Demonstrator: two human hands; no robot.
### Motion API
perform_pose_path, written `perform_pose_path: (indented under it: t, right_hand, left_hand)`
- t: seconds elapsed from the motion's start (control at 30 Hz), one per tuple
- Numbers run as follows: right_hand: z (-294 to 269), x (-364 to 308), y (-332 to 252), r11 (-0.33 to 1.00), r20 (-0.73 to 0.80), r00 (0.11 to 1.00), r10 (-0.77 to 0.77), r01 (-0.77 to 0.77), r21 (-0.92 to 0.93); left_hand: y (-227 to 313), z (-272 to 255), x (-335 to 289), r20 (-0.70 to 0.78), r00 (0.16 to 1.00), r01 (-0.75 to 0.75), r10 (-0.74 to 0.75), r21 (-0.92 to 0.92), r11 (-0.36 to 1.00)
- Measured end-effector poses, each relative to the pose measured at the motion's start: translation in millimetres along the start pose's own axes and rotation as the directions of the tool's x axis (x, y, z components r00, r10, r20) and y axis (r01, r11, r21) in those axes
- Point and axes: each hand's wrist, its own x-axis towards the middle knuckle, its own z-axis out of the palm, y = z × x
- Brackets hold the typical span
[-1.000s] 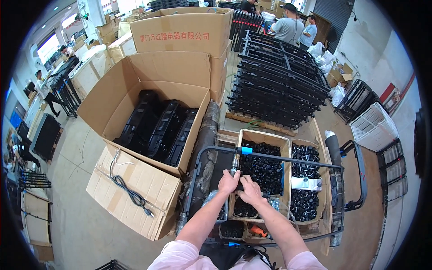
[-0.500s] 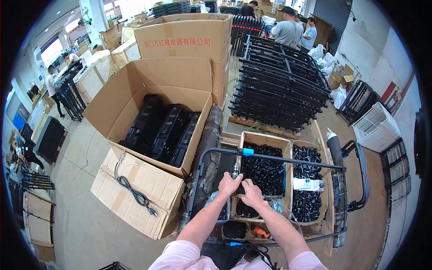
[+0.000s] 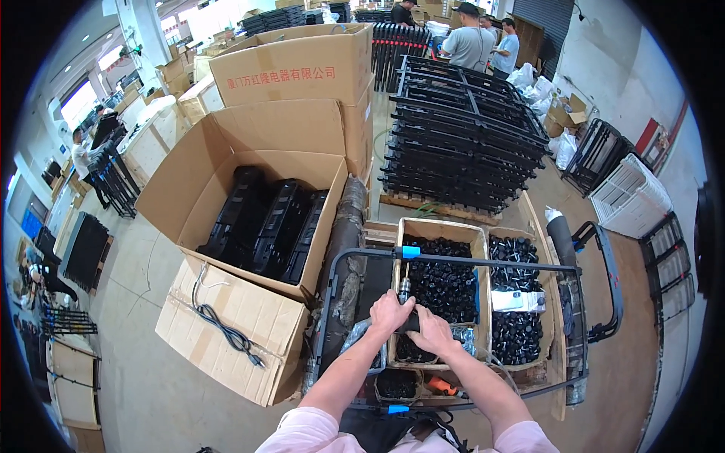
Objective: Assemble a plastic housing component using an electric screwdriver and organize bundles of wire harnesses.
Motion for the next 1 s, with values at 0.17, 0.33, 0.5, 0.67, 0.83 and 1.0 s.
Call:
perform_pose_path:
  t: [0.17, 0.33, 0.5, 0.67, 0.83, 1.0]
  right_hand:
    - [-2.3, 11.1, 14.1, 1.0, 0.057, 0.998, 0.008, -0.008, -0.002]
    - [-8.0, 17.0, 22.4, 0.999, 0.073, 0.997, -0.03, 0.031, -0.013]
    - [-6.1, 17.0, 27.2, 0.999, 0.076, 0.996, -0.036, 0.037, -0.014]
    - [-4.0, 19.1, 31.0, 1.0, 0.052, 0.999, -0.012, 0.011, 0.005]
    - [1.2, 22.5, 38.3, 1.0, 0.03, 0.999, -0.01, 0.01, 0.025]
    - [0.4, 28.2, 40.1, 0.999, 0.048, 0.998, 0.028, -0.029, 0.02]
  left_hand:
    - [3.7, 10.3, 7.5, -0.018, 1.0, 0.014, -0.013, 0.018, 1.0]
    - [8.4, 17.0, 13.0, -0.021, 0.999, 0.037, -0.037, -0.006, 0.999]
    - [7.3, 20.9, 15.7, -0.032, 0.999, 0.032, -0.031, 0.017, 0.999]
    - [6.8, 23.2, 21.2, -0.02, 0.999, 0.038, -0.038, 0.017, 0.999]
    - [11.9, 23.9, 27.2, 0.016, 0.998, 0.056, -0.057, 0.042, 0.998]
    - [13.9, 24.4, 33.0, 0.018, 0.998, 0.058, -0.059, 0.057, 0.997]
